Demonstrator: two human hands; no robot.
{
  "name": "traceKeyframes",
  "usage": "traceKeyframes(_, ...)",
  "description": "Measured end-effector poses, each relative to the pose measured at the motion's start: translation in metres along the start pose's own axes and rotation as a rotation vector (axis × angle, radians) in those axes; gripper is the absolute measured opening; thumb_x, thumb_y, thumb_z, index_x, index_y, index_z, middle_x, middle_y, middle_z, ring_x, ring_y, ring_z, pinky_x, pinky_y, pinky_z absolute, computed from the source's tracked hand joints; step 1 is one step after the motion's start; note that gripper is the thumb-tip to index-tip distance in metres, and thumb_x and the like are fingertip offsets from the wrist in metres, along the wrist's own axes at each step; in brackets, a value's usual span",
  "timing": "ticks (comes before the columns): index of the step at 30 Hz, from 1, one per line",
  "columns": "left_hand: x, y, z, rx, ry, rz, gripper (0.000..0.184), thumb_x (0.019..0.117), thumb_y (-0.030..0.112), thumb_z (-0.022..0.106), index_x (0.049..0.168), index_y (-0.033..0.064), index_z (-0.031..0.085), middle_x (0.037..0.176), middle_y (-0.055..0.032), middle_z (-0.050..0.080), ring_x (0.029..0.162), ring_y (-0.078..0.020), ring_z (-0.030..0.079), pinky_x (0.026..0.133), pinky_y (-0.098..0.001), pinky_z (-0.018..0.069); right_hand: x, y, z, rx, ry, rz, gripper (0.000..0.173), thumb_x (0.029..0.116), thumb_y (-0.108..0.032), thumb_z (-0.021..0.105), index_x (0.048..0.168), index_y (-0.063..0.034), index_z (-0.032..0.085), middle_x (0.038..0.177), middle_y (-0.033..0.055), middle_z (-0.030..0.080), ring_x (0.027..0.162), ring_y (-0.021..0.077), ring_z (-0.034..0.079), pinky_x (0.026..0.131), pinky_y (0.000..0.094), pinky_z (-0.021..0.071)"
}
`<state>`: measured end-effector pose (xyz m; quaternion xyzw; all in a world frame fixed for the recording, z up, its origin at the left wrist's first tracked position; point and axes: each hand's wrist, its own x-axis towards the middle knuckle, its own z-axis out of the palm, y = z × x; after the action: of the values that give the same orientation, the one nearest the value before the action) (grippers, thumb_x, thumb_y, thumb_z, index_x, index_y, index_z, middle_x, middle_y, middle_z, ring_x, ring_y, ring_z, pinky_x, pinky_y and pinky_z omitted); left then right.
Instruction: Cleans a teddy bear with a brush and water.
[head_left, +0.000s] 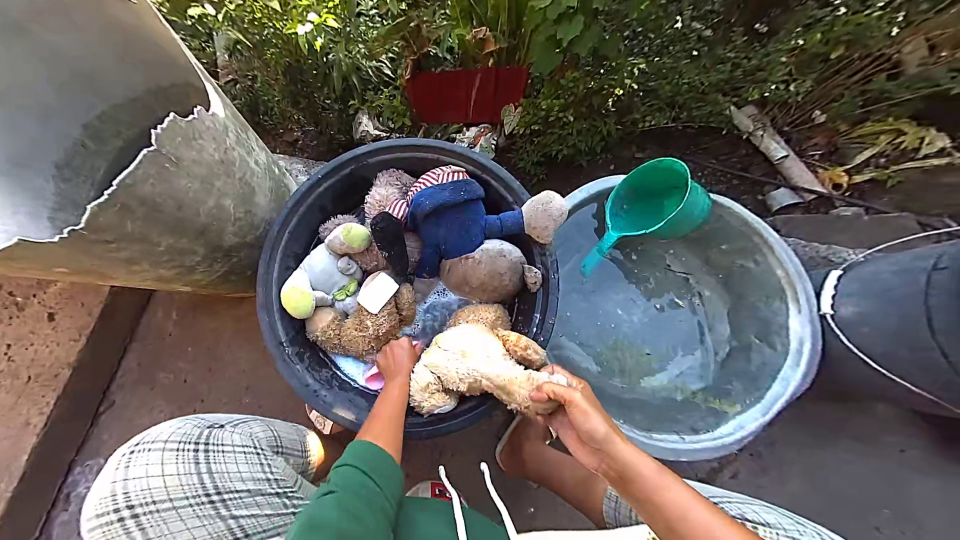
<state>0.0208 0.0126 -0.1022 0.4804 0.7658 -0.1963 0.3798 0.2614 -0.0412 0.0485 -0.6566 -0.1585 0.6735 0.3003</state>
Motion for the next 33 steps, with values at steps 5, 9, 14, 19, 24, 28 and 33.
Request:
traceKeyframes(5,0.004,-0.002,0.006,-0.024,-0.164,0.097,0.046,0.1125,0.026,0.035,0.140,-0.0046,0.055,0.144,-0.0282,0.056,0.136,-0.0449,0.053,0.108,-0.0643,0.0421,0.013,-0.004,0.003,0.059,0.022,0.015,0.016,0.1074,-0.023,0.051,0.108,-0.0074,0.055,0.088,0.0079,0.064,0.063,0.0129,0.062,0.052,0.0246,0.0513)
traceKeyframes(9,-0.008,-0.017,-0.027,-0.367,0.004,0.115,0.067,0.1091,0.052,0.036,0.109,-0.0054,0.071,0.120,-0.0289,0.067,0.121,-0.0434,0.062,0.102,-0.0654,0.0449,0.026,-0.015,0.014,-0.045,0.067,0.025,0.029,0.1087,-0.035,0.048,0.111,-0.0092,0.061,0.078,0.0041,0.059,0.052,0.0092,0.053,0.043,0.0219,0.0431)
traceKeyframes(14,-0.092,0.019,-0.073,-1.074,0.579,0.581,0.045,0.0958,0.035,0.062,0.060,0.0100,0.056,0.055,0.0043,0.053,0.053,-0.0075,0.055,0.057,-0.0317,0.0504,0.039,-0.025,0.041,-0.160,0.043,0.006,0.027,0.1077,-0.035,0.049,0.099,-0.0131,0.061,0.070,-0.0009,0.052,0.048,0.0057,0.041,0.041,0.0207,0.0310)
traceKeyframes(19,-0.114,0.059,-0.034,-1.061,0.530,0.931,0.045,0.0899,0.039,0.063,0.062,0.0045,0.063,0.055,-0.0016,0.059,0.052,-0.0113,0.059,0.054,-0.0353,0.0506,0.041,-0.024,0.056,-0.184,0.039,-0.099,0.023,0.1058,-0.024,0.049,0.100,-0.0069,0.063,0.080,0.0045,0.063,0.068,0.0131,0.061,0.059,0.0313,0.0507)
traceKeyframes(24,-0.092,0.051,-0.061,-0.550,0.270,0.589,0.055,0.0969,0.049,0.056,0.073,-0.0003,0.064,0.076,-0.0152,0.064,0.081,-0.0325,0.066,0.078,-0.0570,0.0503,0.039,-0.011,0.049,-0.150,0.087,0.037,0.021,0.1054,-0.028,0.048,0.105,-0.0111,0.060,0.076,0.0031,0.056,0.055,0.0103,0.049,0.046,0.0257,0.0374)
traceKeyframes(28,-0.127,0.082,-0.059,-0.962,0.520,1.027,0.043,0.0889,0.034,0.064,0.056,0.0072,0.055,0.052,0.0000,0.054,0.049,-0.0115,0.054,0.052,-0.0362,0.0462,0.032,-0.016,0.041,-0.021,0.074,0.024,0.026,0.1076,-0.028,0.042,0.089,-0.0154,0.055,0.065,-0.0018,0.054,0.047,0.0064,0.046,0.042,0.0219,0.0355)
traceKeyframes(33,-0.084,0.042,-0.050,-0.195,0.128,0.489,0.060,0.0971,0.059,0.054,0.107,0.0032,0.075,0.112,-0.0225,0.072,0.114,-0.0398,0.067,0.098,-0.0627,0.0487,0.039,-0.018,0.035,-0.062,0.079,0.075,0.021,0.1052,-0.029,0.048,0.098,-0.0127,0.059,0.070,0.0010,0.052,0.049,0.0082,0.043,0.043,0.0230,0.0331)
